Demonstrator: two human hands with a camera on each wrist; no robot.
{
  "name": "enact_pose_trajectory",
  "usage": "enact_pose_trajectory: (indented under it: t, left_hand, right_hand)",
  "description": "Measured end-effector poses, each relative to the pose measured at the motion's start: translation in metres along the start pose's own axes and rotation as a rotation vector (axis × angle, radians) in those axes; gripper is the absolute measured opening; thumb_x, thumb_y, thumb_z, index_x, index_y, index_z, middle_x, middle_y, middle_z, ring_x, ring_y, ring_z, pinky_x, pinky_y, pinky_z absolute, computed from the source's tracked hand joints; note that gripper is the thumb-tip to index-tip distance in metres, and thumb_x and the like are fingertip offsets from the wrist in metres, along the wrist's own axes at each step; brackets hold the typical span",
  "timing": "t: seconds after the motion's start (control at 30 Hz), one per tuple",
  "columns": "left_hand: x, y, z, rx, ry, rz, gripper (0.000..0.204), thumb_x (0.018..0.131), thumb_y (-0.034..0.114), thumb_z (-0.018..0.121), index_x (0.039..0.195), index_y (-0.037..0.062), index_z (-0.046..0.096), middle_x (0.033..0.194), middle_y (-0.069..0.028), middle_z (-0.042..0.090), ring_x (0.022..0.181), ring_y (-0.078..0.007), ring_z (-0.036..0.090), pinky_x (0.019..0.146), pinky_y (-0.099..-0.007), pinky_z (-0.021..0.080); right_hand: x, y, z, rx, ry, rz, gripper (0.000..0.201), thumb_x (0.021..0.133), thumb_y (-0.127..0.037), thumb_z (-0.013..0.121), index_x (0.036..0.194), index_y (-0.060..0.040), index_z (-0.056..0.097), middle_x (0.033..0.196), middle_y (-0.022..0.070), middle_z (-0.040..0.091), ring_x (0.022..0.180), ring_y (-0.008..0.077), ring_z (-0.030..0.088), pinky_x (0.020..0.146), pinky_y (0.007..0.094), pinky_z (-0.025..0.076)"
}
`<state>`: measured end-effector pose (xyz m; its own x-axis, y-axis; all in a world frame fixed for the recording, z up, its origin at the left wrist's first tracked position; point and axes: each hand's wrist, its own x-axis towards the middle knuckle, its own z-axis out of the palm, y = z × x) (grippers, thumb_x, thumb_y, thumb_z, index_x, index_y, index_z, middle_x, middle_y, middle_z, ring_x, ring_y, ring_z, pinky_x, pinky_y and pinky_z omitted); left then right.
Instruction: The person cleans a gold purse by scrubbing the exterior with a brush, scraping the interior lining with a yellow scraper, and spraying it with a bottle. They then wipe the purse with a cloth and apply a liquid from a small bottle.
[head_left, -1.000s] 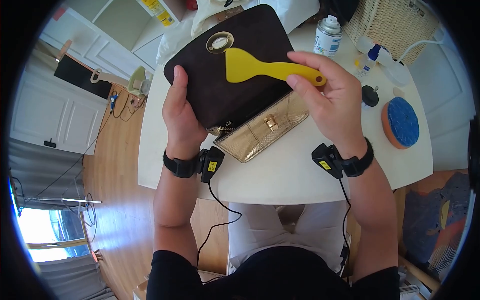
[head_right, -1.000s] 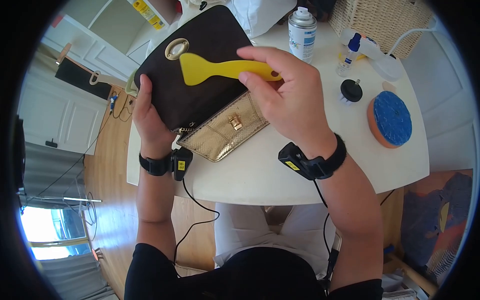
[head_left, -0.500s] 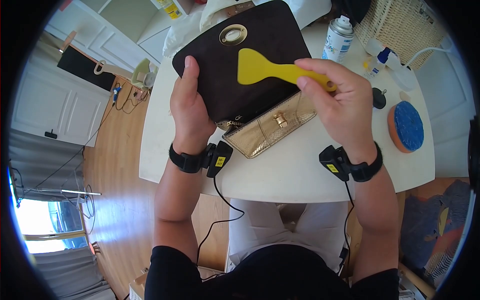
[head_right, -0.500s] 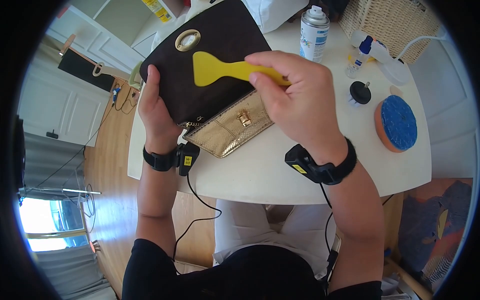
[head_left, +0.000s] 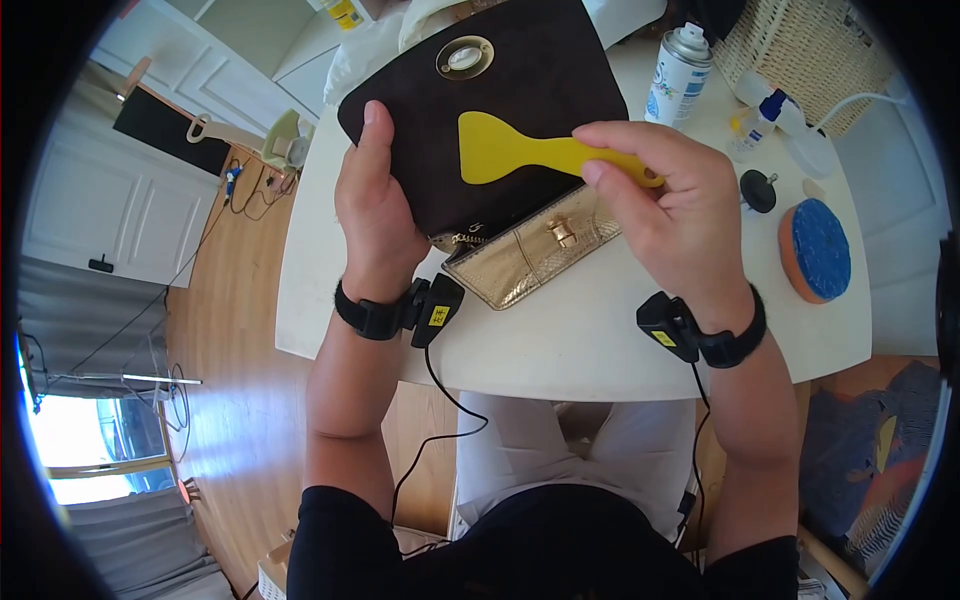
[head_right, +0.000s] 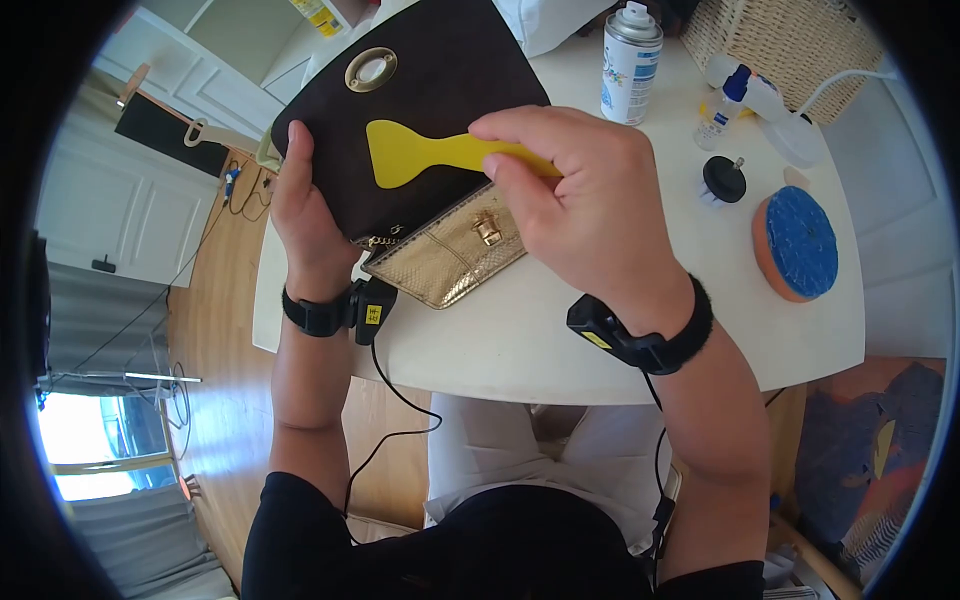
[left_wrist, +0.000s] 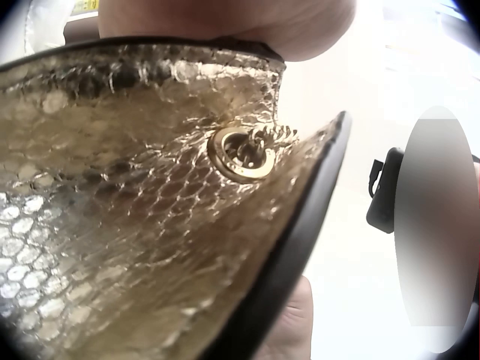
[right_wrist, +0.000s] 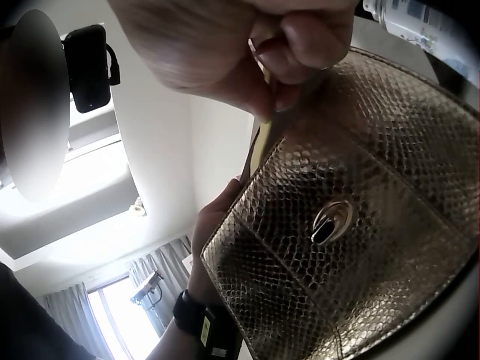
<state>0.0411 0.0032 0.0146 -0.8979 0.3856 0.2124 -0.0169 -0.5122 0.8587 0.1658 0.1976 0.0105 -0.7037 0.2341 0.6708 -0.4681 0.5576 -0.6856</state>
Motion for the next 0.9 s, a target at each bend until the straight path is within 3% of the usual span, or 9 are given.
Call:
enact_pose_trajectory:
  t: [0.07, 0.2, 0.27, 0.47, 0.57, 0.63, 0.9]
  left_hand:
    - [0.0, 0.0, 0.0, 0.002, -0.011, 0.009, 0.045, 0.107, 0.036, 0.051, 0.127, -0.002, 0.06, 0.121, -0.0121, 0.069, 0.104, -0.0197, 0.069, 0.09, -0.0328, 0.056]
    - [0.0, 0.001, -0.002, -0.004, 0.008, 0.005, 0.045, 0.107, 0.037, 0.049, 0.128, -0.0019, 0.06, 0.121, -0.0122, 0.069, 0.105, -0.0201, 0.069, 0.09, -0.0335, 0.056]
    - [0.001, -0.001, 0.0, 0.013, -0.001, 0.005, 0.045, 0.107, 0.037, 0.049, 0.128, -0.0019, 0.06, 0.121, -0.0123, 0.069, 0.105, -0.0202, 0.069, 0.09, -0.0338, 0.056]
    - [0.0, -0.001, -0.001, -0.039, 0.006, -0.003, 0.045, 0.107, 0.037, 0.049, 0.128, -0.0021, 0.06, 0.121, -0.0118, 0.069, 0.104, -0.02, 0.069, 0.091, -0.033, 0.056]
    - [0.002, -0.001, -0.005, 0.036, -0.005, -0.003, 0.049, 0.108, 0.038, 0.045, 0.136, -0.0018, 0.054, 0.13, -0.0161, 0.065, 0.113, -0.0271, 0.068, 0.099, -0.0387, 0.054]
    - [0.002, -0.001, -0.005, -0.017, -0.038, 0.012, 0.045, 0.107, 0.036, 0.05, 0.128, -0.0022, 0.061, 0.121, -0.0116, 0.069, 0.105, -0.0195, 0.069, 0.093, -0.0327, 0.055]
    - [0.002, 0.001, -0.003, -0.038, -0.045, 0.001, 0.044, 0.107, 0.036, 0.05, 0.128, -0.0018, 0.06, 0.122, -0.0111, 0.069, 0.106, -0.0188, 0.068, 0.094, -0.032, 0.054]
  right_hand:
    - [0.003, -0.005, -0.006, -0.011, -0.011, 0.114, 0.019, 0.086, 0.002, 0.07, 0.104, 0.0001, 0.074, 0.089, 0.0127, 0.075, 0.067, 0.0144, 0.068, 0.062, 0.0252, 0.053]
    - [-0.001, 0.001, 0.001, 0.0, -0.004, 0.105, 0.019, 0.085, 0.002, 0.07, 0.104, 0.0001, 0.074, 0.088, 0.0126, 0.075, 0.068, 0.015, 0.068, 0.062, 0.0251, 0.053]
    - [0.0, 0.007, 0.004, 0.007, 0.021, 0.005, 0.02, 0.085, 0.004, 0.07, 0.104, 0.0001, 0.074, 0.088, 0.0129, 0.075, 0.068, 0.0158, 0.069, 0.061, 0.0255, 0.053]
    - [0.0, -0.001, 0.0, -0.02, 0.015, 0.047, 0.021, 0.084, 0.005, 0.07, 0.104, 0.0, 0.074, 0.09, 0.0134, 0.075, 0.07, 0.0169, 0.07, 0.065, 0.0251, 0.056]
    - [0.001, 0.005, 0.002, 0.0, 0.03, -0.004, 0.019, 0.084, 0.005, 0.07, 0.102, 0.0004, 0.074, 0.091, 0.0116, 0.075, 0.071, 0.0155, 0.07, 0.064, 0.024, 0.056]
    - [0.003, 0.002, -0.004, -0.01, 0.05, 0.007, 0.019, 0.085, 0.005, 0.069, 0.103, 0.0002, 0.074, 0.091, 0.0104, 0.075, 0.071, 0.014, 0.069, 0.064, 0.0232, 0.055]
    - [0.004, 0.008, -0.002, 0.163, 0.12, -0.051, 0.013, 0.087, 0.007, 0.068, 0.096, -0.0021, 0.07, 0.096, 0.0056, 0.073, 0.076, 0.0098, 0.067, 0.065, 0.0196, 0.051]
